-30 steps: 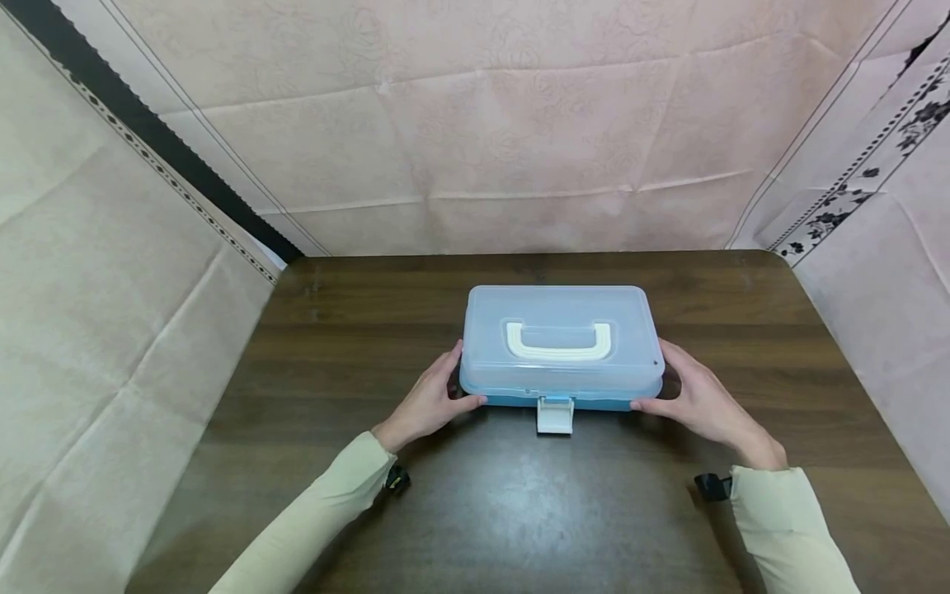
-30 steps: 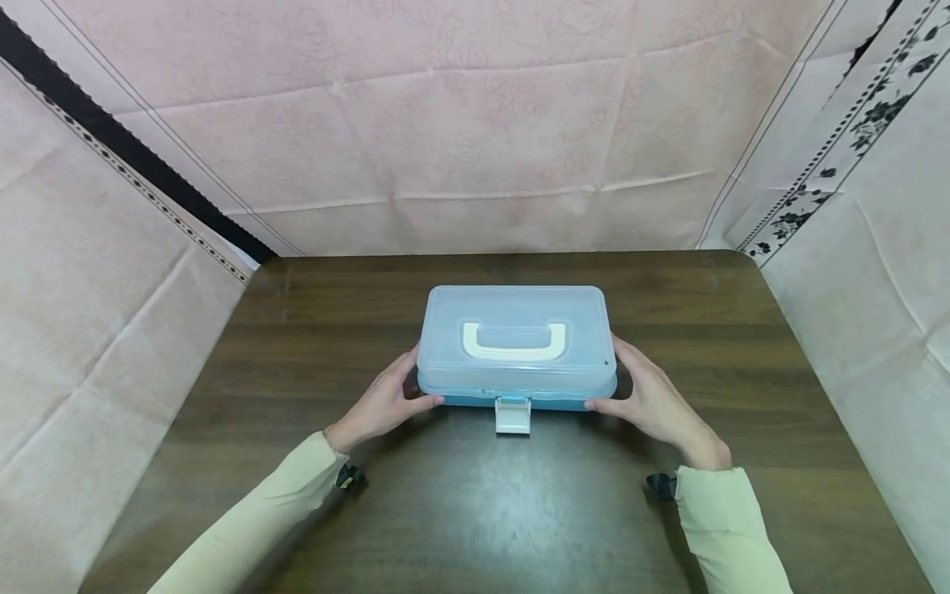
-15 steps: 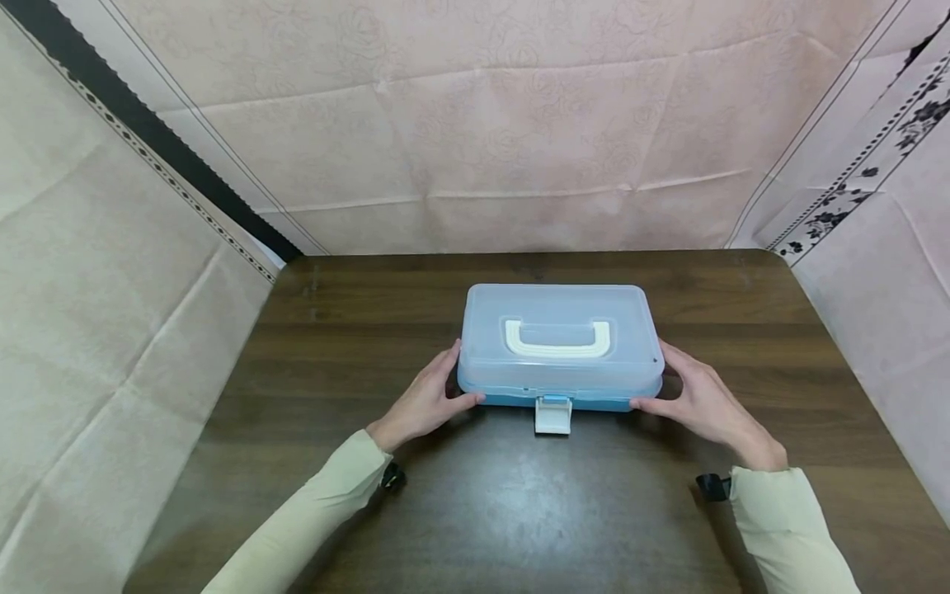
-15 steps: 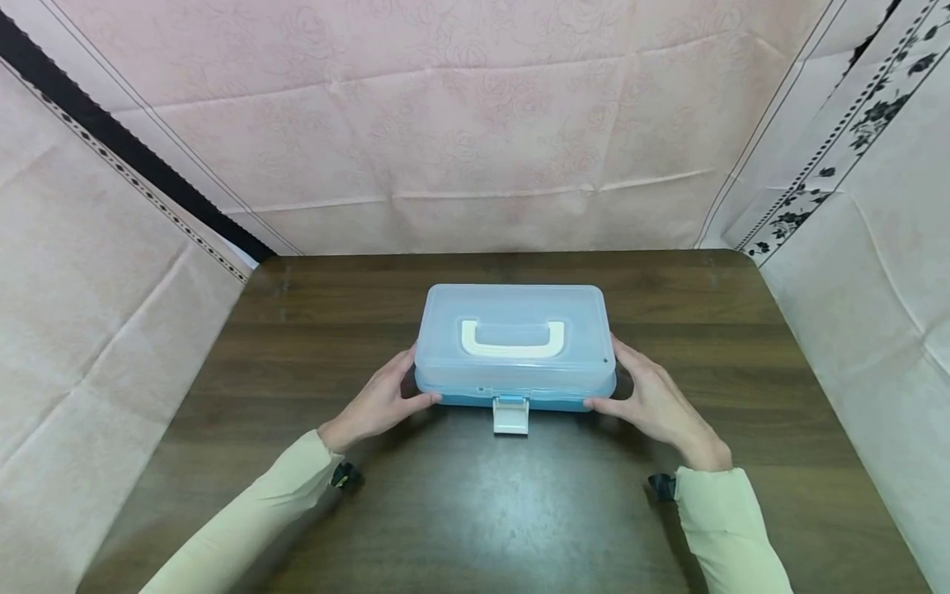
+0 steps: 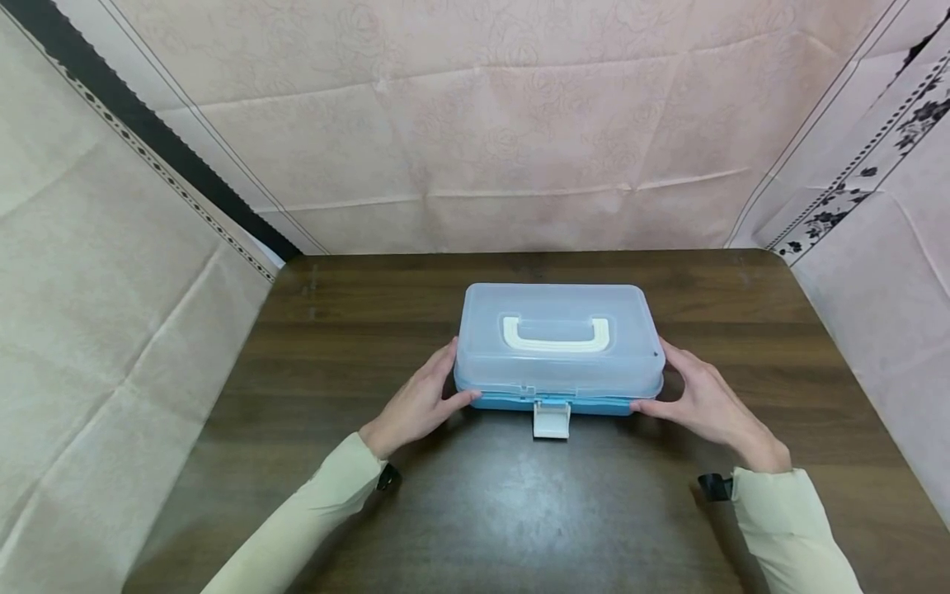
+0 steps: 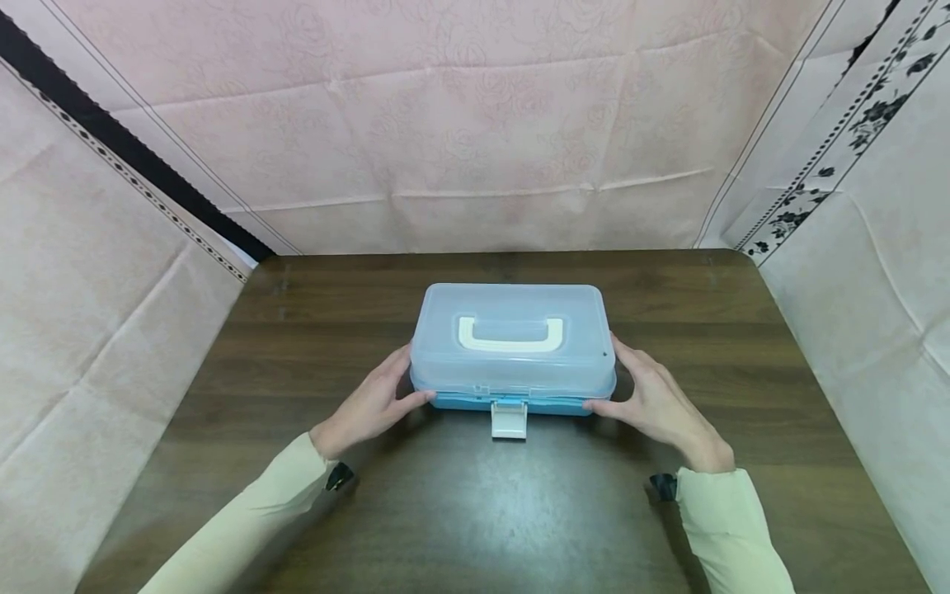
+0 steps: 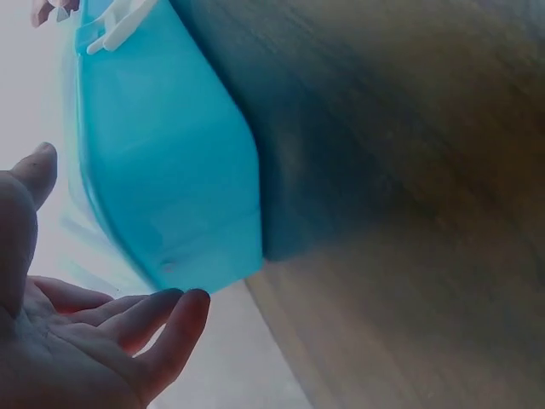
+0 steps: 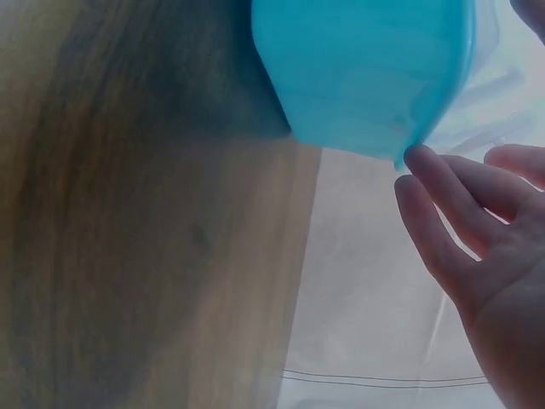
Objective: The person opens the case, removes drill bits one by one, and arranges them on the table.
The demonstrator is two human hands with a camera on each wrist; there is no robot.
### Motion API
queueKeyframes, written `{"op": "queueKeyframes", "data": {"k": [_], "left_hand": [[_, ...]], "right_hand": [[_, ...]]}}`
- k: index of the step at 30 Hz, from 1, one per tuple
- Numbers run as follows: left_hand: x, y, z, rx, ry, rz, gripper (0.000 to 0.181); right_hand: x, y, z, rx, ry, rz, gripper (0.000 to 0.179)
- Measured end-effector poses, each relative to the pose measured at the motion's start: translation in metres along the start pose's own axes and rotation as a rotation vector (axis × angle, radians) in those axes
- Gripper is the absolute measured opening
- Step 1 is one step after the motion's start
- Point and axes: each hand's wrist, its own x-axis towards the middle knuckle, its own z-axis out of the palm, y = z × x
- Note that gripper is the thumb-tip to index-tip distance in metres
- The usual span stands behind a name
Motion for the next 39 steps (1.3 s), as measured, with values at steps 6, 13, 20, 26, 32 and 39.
{"op": "queueKeyframes", "data": {"k": [6, 13, 20, 26, 32, 39], "left_hand": [[-0.002, 0.005, -0.007, 0.005, 0.061, 0.075, 0.080], [-0.001, 0.007, -0.013, 0.031, 0.092, 0.084, 0.075], [0.000, 0.008, -0.019, 0.056, 0.087, 0.073, 0.071], [0.003, 0.008, -0.021, 0.066, 0.103, 0.079, 0.069], [0.007, 0.007, -0.024, 0.087, 0.152, 0.102, 0.065], [0.012, 0.005, -0.028, 0.080, 0.206, 0.138, 0.062]], "right_hand": [[0.000, -0.005, -0.006, -0.025, 0.008, -0.015, 0.089], [0.001, -0.005, -0.013, -0.016, 0.020, -0.057, 0.078], [0.002, -0.005, -0.018, 0.039, 0.046, -0.027, 0.069], [0.004, 0.000, -0.018, 0.070, 0.119, -0.071, 0.056], [0.009, 0.003, -0.017, 0.077, 0.219, -0.074, 0.044], [0.016, 0.005, -0.016, 0.054, 0.290, -0.094, 0.036]]}}
